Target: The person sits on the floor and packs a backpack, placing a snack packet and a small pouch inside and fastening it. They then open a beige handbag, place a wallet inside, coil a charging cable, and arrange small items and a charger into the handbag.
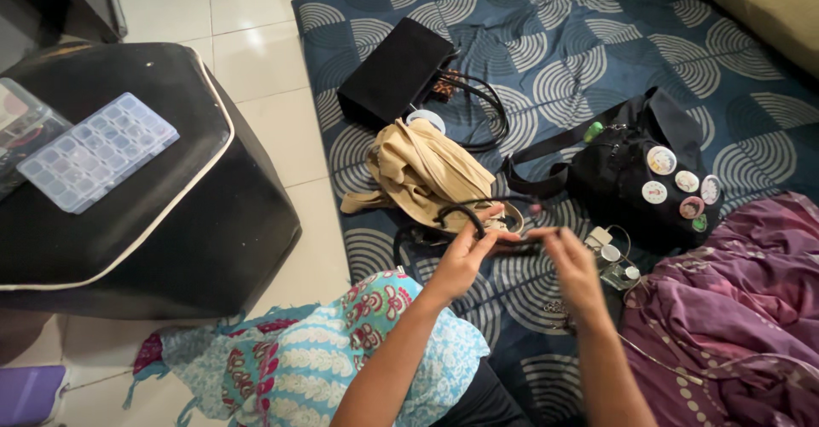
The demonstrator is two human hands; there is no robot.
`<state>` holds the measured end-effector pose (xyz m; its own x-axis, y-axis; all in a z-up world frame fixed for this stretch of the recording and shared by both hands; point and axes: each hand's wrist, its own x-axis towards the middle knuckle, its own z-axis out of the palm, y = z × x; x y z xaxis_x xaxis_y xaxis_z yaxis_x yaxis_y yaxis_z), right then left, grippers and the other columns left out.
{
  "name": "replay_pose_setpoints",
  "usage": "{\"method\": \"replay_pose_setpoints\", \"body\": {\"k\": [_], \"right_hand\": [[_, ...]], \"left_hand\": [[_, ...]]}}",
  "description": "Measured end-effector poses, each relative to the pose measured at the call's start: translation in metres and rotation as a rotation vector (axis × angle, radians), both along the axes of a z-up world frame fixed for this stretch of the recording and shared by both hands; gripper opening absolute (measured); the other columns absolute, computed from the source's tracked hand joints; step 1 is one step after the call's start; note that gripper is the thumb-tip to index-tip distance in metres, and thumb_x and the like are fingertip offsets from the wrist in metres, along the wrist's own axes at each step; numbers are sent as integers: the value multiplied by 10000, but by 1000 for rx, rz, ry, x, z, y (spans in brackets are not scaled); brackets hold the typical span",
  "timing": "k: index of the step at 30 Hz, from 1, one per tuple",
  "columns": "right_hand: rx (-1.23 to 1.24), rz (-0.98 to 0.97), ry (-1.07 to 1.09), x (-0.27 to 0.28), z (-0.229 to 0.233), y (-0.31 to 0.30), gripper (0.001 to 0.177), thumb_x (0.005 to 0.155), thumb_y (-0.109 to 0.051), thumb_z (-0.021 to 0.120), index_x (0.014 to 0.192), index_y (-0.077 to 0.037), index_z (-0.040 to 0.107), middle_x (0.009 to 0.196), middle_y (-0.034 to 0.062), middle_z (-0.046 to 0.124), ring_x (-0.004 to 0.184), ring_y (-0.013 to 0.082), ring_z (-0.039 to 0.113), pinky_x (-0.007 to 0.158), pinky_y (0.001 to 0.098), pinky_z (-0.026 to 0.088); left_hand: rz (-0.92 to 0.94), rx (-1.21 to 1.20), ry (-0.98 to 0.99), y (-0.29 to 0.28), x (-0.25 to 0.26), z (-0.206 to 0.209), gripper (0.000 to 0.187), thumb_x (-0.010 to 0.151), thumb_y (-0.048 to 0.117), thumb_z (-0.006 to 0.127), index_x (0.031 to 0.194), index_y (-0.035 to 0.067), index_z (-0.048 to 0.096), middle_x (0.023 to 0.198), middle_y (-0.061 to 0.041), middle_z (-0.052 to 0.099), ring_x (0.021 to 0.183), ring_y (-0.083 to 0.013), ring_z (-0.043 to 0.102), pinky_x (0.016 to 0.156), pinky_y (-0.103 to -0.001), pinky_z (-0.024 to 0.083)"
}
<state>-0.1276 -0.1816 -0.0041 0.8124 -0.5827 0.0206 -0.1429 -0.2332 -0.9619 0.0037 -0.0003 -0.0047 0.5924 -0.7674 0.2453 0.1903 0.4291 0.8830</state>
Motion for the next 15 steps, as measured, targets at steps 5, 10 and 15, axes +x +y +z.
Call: {"method": "replay_pose_setpoints", "body": {"k": [5,10,15], "right_hand": [[357,2,-362,6,45,-5,261,1080,-228,484,1072,-31,656,1037,39,693,962,94,651,864,220,482],[422,35,-382,9,36,-12,218,1115,-188,551,1132,-10,676,950,17,627,736,37,512,709,229,470],[552,78,-422,8,20,-19,198,1081,-205,577,1113,-32,667,937,11,636,684,40,560,731,317,615]], "left_hand": [[68,-18,-75,0,3,-8,358,1112,154,533,1435,2,529,1262,-94,662,1238,-150,591,1119,-308,416],[63,-77,57,2,8,-14,391,1109,220,532,1428,-6,537,1269,-97,676,1246,-173,607,1135,-325,432],[-175,66,84,2,3,-4,522,1044,398,554,1443,63,514,1415,-39,616,1338,-148,576,1173,-307,424]]}}
